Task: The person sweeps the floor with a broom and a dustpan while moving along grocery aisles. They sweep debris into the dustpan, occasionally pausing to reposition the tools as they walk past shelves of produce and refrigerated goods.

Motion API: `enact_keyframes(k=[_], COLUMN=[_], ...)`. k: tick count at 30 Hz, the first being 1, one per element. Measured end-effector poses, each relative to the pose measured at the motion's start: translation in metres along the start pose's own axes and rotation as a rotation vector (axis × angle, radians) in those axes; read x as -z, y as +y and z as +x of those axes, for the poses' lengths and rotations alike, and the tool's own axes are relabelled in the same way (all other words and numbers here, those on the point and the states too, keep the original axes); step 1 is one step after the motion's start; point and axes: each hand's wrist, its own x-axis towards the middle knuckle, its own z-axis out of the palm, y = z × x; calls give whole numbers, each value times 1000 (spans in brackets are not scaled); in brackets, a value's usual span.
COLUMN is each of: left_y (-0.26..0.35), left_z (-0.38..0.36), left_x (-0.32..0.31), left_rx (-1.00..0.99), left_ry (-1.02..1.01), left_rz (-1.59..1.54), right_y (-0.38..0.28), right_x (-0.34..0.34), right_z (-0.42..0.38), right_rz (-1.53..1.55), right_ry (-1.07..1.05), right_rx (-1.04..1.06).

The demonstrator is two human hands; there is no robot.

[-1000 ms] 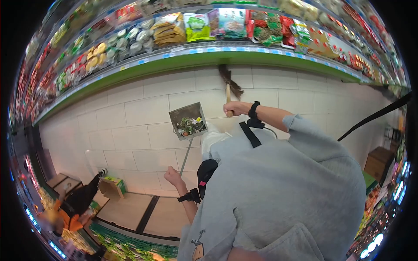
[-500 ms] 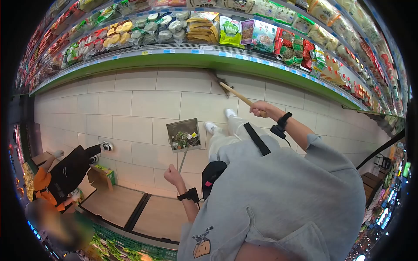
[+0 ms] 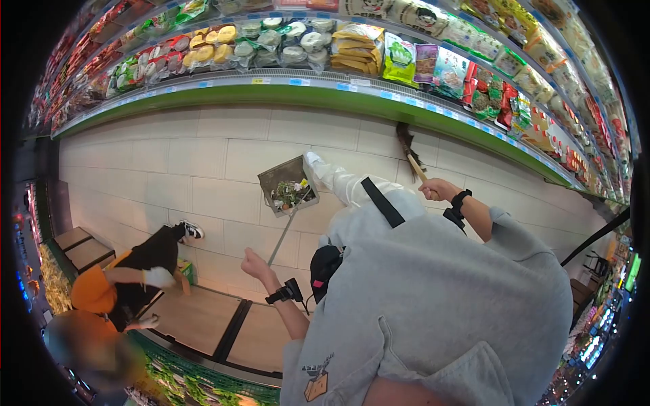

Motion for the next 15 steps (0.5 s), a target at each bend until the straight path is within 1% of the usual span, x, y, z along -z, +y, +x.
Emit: enact_keyframes(k=[2, 3, 4, 5, 6, 8, 9, 10, 12, 13, 15], left_y=[25, 37, 45, 51, 56, 70, 77, 82, 92, 96, 102], left_z=[26, 39, 52, 65, 77, 97, 105, 115, 138, 149, 172], left_x=[-2, -5, -5, 2, 11, 24, 31, 36, 43, 47, 58], left_rx=[26, 55, 59, 87, 111, 139, 167, 168, 195, 195, 193], left_ry=[9, 16, 27, -5, -30, 27, 60, 76, 140, 146, 181], left_rz=[-15, -40, -41, -106, -170, -205, -241, -239, -319, -323, -310], right_y=[-13, -25, -38, -47, -55, -72, -85, -98, -118, -124, -130], right_x=[-17, -27, -37, -47, -60, -64, -70, -99, -165, -175, -185], right_z=[13, 26, 39, 51, 66, 122, 143, 136, 108, 120, 158], right_rz=[-1234, -1235, -1299, -1361, -1362, -1427, -1362, -1493, -1419, -1423, -1479], right_ry=[-72, -79, -66, -60, -85, 71, 25, 84, 204, 200, 246], right_rx=[840, 842, 920, 992, 985, 787, 598, 680, 704, 707, 498])
